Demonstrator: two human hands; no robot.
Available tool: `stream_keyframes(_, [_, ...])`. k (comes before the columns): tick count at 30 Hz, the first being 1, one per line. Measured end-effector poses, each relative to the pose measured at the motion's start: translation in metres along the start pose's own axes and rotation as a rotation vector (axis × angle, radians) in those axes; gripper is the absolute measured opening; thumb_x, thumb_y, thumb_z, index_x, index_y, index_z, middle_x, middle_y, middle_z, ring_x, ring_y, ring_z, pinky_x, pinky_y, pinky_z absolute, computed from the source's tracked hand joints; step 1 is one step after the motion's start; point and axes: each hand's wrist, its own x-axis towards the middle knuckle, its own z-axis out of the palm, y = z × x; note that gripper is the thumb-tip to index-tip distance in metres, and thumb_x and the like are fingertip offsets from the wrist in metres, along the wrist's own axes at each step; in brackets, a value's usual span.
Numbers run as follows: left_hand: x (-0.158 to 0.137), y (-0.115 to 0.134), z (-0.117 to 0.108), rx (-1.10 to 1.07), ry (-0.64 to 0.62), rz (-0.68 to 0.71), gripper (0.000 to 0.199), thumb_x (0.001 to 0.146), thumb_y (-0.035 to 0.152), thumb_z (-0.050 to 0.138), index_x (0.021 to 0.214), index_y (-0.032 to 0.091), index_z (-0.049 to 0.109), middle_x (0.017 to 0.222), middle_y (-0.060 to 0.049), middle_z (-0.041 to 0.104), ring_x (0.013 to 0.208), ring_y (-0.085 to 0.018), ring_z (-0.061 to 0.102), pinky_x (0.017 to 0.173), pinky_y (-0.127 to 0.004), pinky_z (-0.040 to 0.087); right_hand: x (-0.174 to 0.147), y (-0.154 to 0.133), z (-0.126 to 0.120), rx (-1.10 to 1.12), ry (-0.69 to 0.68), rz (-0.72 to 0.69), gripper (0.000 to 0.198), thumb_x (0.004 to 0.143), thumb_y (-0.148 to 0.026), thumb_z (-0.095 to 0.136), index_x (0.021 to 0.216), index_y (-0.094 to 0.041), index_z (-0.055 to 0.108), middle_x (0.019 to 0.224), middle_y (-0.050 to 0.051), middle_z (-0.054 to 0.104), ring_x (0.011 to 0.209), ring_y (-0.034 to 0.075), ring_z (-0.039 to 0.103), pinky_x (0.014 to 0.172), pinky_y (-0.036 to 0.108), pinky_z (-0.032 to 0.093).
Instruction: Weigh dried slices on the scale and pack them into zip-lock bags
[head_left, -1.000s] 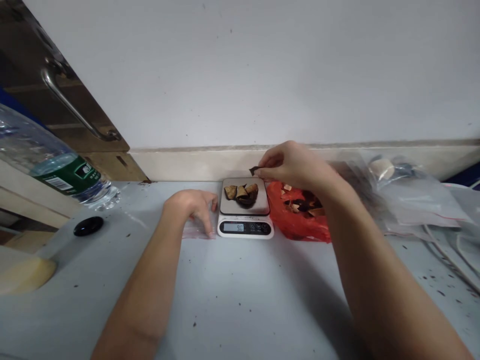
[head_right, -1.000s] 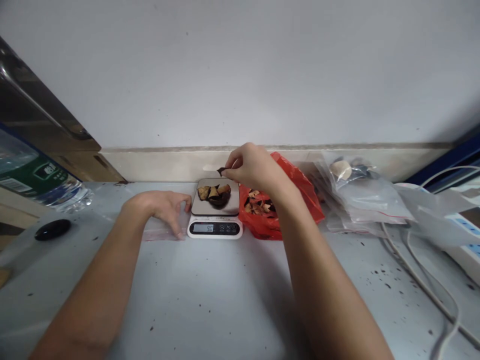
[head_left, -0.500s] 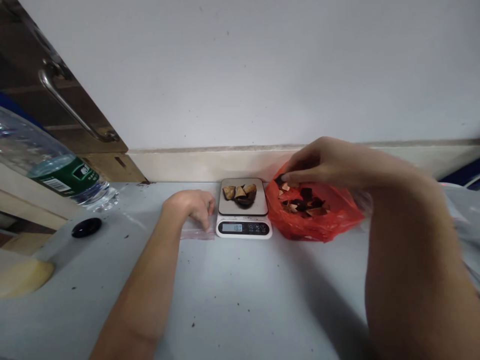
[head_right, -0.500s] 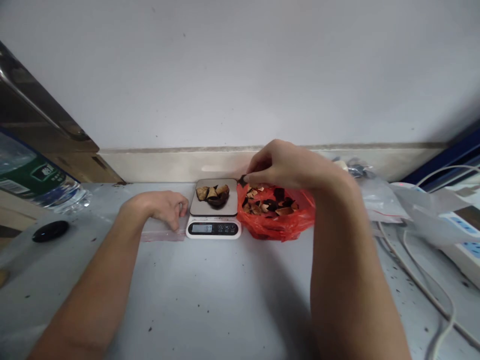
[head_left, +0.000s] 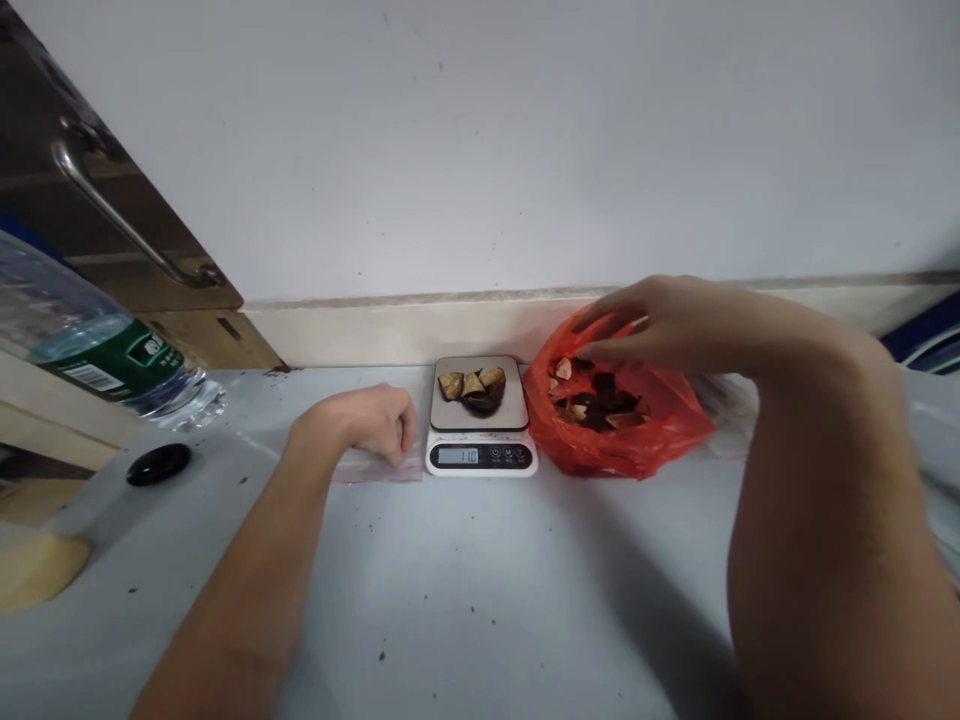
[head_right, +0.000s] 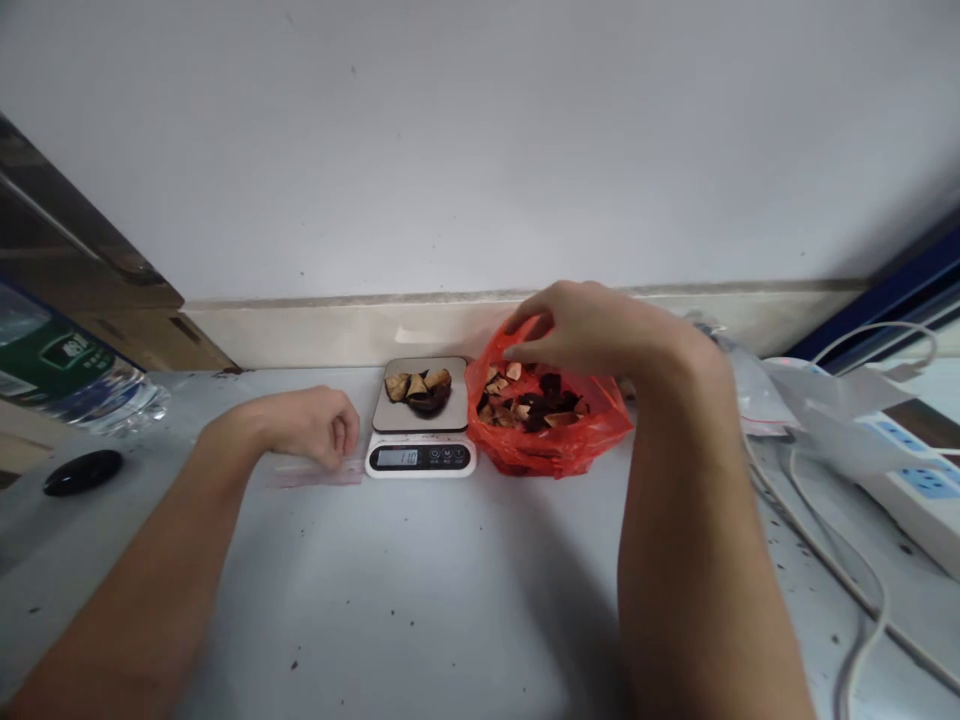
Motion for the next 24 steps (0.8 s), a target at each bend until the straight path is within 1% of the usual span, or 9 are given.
stream_keyframes(3, [-0.006, -0.005, -0.005, -0.043, 0.004, 0.017, 0.024, 0.05, 0.021, 0.055, 0.072, 0.025, 0.065, 0.081, 0.0, 0.077, 0.08, -0.024, 0.073, 0.062, -0.028, 0.047, -0.001, -0.015, -0.002, -0.051, -0.098, 0.026, 0.025, 0.077, -0.028, 0.079, 0.101, -0.028, 0.086, 0.092, 0.007, 0.082, 0.071, 0.024, 0.07, 0.057, 0.034, 0.048])
stream_keyframes(5, [-0.013, -0.011, -0.011, -0.085, 0.041, 0.038, 0.026, 0.051, 0.024, 0.055, 0.076, 0.025, 0.063, 0.084, 0.0, 0.076, 0.081, -0.024, 0.072, 0.064, -0.028, 0.048, -0.002, -0.025, -0.001, -0.034, -0.086, -0.069, 0.027, 0.08, -0.027, 0.077, 0.106, -0.025, 0.085, 0.093, 0.007, 0.082, 0.07, 0.021, 0.069, 0.055, 0.032, 0.046])
stream_keyframes(7, [-0.024, -0.017, -0.017, -0.123, 0.121, 0.077, 0.025, 0.056, 0.029, 0.056, 0.08, 0.025, 0.061, 0.086, -0.001, 0.074, 0.083, -0.023, 0.07, 0.067, -0.029, 0.049, -0.002, -0.036, 0.003, -0.012, -0.059, -0.148, 0.021, 0.084, -0.027, 0.075, 0.103, -0.023, 0.084, 0.087, 0.005, 0.081, 0.067, 0.018, 0.068, 0.054, 0.03, 0.045])
stream_keyframes(11, [-0.045, -0.026, -0.027, -0.181, 0.365, 0.151, 0.029, 0.063, 0.041, 0.057, 0.088, 0.025, 0.059, 0.089, -0.002, 0.072, 0.087, -0.023, 0.07, 0.074, -0.031, 0.052, -0.003, -0.06, 0.018, 0.087, -0.069, -0.243, 0.008, 0.088, -0.019, 0.07, 0.087, -0.021, 0.078, 0.076, 0.001, 0.076, 0.065, 0.016, 0.067, 0.059, 0.027, 0.044])
stream_keyframes(14, [-0.052, -0.023, -0.03, -0.306, 0.546, 0.181, 0.036, 0.063, 0.047, 0.06, 0.091, 0.025, 0.056, 0.095, -0.003, 0.071, 0.092, -0.024, 0.071, 0.076, -0.031, 0.054, -0.002, -0.077, 0.037, 0.207, -0.123, -0.272, 0.009, 0.089, -0.013, 0.068, 0.084, -0.021, 0.068, 0.073, -0.002, 0.075, 0.063, 0.015, 0.068, 0.06, 0.026, 0.044])
stream_keyframes(17, [-0.054, -0.014, -0.029, -0.398, 0.673, 0.208, 0.042, 0.063, 0.051, 0.067, 0.093, 0.026, 0.052, 0.099, -0.002, 0.069, 0.095, -0.024, 0.072, 0.076, -0.03, 0.055, -0.001, -0.091, 0.058, 0.361, -0.162, -0.246, 0.015, 0.093, -0.019, 0.066, 0.088, -0.024, 0.054, 0.076, -0.003, 0.073, 0.062, 0.014, 0.065, 0.061, 0.026, 0.044])
stream_keyframes(20, [-0.053, -0.007, -0.028, -0.411, 0.688, 0.248, 0.046, 0.064, 0.052, 0.071, 0.096, 0.026, 0.049, 0.1, 0.0, 0.067, 0.097, -0.024, 0.073, 0.078, -0.03, 0.056, 0.001, -0.101, 0.074, 0.597, -0.184, -0.176, 0.026, 0.094, -0.024, 0.066, 0.085, -0.026, 0.042, 0.078, -0.003, 0.07, 0.064, 0.013, 0.064, 0.061, 0.026, 0.046])
stream_keyframes(22, [-0.052, -0.004, -0.027, -0.413, 0.676, 0.261, 0.047, 0.065, 0.051, 0.071, 0.096, 0.026, 0.048, 0.099, 0.0, 0.064, 0.097, -0.024, 0.073, 0.076, -0.03, 0.055, 0.003, -0.104, 0.08, 0.743, -0.214, -0.126, 0.029, 0.09, -0.02, 0.067, 0.085, -0.027, 0.039, 0.079, -0.003, 0.069, 0.066, 0.013, 0.065, 0.062, 0.026, 0.048])
stream_keyframes(24, [-0.05, -0.002, -0.026, -0.43, 0.686, 0.253, 0.044, 0.065, 0.046, 0.071, 0.095, 0.026, 0.047, 0.096, 0.001, 0.062, 0.094, -0.024, 0.072, 0.072, -0.029, 0.054, 0.005, -0.104, 0.083, 0.802, -0.21, -0.117, 0.031, 0.086, -0.013, 0.065, 0.084, -0.027, 0.038, 0.077, -0.004, 0.067, 0.067, 0.014, 0.066, 0.063, 0.026, 0.049])
